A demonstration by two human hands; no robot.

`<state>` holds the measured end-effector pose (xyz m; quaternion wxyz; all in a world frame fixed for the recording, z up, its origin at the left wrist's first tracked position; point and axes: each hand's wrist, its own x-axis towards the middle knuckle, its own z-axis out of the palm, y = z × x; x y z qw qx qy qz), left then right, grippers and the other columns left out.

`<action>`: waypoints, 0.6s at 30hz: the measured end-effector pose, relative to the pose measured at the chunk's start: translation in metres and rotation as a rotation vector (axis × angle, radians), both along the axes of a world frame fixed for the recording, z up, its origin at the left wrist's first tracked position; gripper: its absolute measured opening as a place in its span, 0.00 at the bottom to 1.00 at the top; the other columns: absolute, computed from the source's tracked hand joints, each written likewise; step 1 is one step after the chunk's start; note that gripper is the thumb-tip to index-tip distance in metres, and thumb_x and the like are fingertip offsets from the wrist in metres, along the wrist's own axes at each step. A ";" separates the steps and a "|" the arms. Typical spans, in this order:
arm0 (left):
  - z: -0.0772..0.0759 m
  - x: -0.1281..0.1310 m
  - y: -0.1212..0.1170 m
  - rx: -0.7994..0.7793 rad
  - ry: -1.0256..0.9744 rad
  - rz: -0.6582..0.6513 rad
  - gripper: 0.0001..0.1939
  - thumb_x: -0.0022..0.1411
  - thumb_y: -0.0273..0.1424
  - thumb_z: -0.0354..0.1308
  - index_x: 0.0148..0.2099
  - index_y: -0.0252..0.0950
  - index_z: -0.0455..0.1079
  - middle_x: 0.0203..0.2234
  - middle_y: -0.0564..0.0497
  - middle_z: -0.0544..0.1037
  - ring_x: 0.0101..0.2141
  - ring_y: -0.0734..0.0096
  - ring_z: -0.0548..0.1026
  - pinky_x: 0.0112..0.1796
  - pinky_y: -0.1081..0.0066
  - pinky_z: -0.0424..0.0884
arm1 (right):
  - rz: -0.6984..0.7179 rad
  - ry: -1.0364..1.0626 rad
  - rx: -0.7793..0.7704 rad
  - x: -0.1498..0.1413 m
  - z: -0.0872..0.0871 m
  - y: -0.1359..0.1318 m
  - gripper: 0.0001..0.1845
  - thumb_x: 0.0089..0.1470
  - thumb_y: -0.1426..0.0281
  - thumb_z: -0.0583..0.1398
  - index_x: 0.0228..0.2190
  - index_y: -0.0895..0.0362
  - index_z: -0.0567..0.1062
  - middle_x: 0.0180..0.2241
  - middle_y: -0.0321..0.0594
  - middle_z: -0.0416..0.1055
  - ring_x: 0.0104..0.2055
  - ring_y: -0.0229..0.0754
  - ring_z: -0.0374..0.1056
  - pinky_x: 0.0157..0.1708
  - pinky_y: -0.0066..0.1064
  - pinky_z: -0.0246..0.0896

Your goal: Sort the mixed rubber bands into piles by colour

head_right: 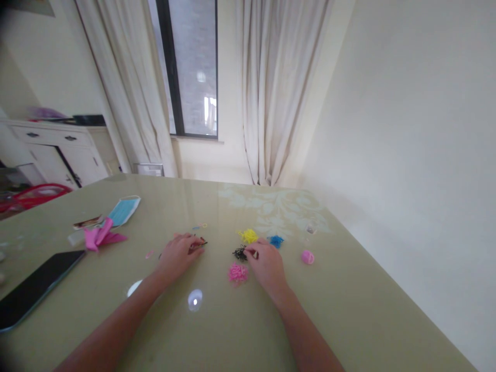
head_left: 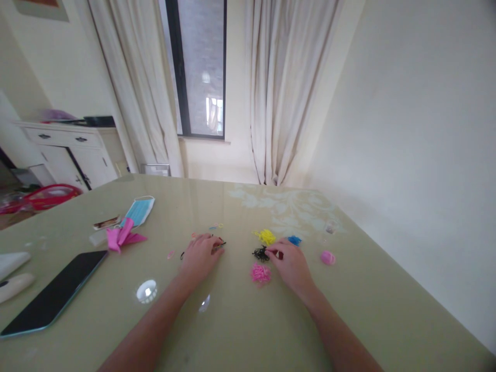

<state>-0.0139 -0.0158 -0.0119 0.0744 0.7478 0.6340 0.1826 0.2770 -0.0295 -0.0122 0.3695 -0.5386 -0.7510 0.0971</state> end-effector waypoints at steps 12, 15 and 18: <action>-0.001 0.015 0.004 0.081 0.175 -0.021 0.15 0.76 0.31 0.51 0.49 0.39 0.82 0.47 0.40 0.82 0.53 0.48 0.76 0.55 0.53 0.64 | 0.000 -0.100 0.064 0.000 -0.020 0.007 0.11 0.65 0.70 0.64 0.35 0.51 0.88 0.32 0.42 0.81 0.33 0.45 0.74 0.34 0.33 0.65; -0.002 0.014 0.005 0.100 0.164 -0.018 0.15 0.75 0.30 0.51 0.48 0.36 0.81 0.47 0.38 0.82 0.52 0.46 0.76 0.54 0.51 0.65 | -0.003 -0.127 0.056 0.000 -0.017 0.006 0.11 0.65 0.71 0.64 0.36 0.51 0.88 0.33 0.42 0.81 0.34 0.45 0.74 0.35 0.34 0.66; -0.003 0.009 0.006 0.130 0.032 -0.015 0.13 0.74 0.29 0.53 0.45 0.37 0.81 0.45 0.41 0.85 0.49 0.48 0.78 0.54 0.52 0.66 | -0.014 -0.105 0.031 0.000 -0.012 0.004 0.10 0.63 0.73 0.65 0.35 0.51 0.88 0.33 0.41 0.80 0.33 0.45 0.74 0.36 0.34 0.65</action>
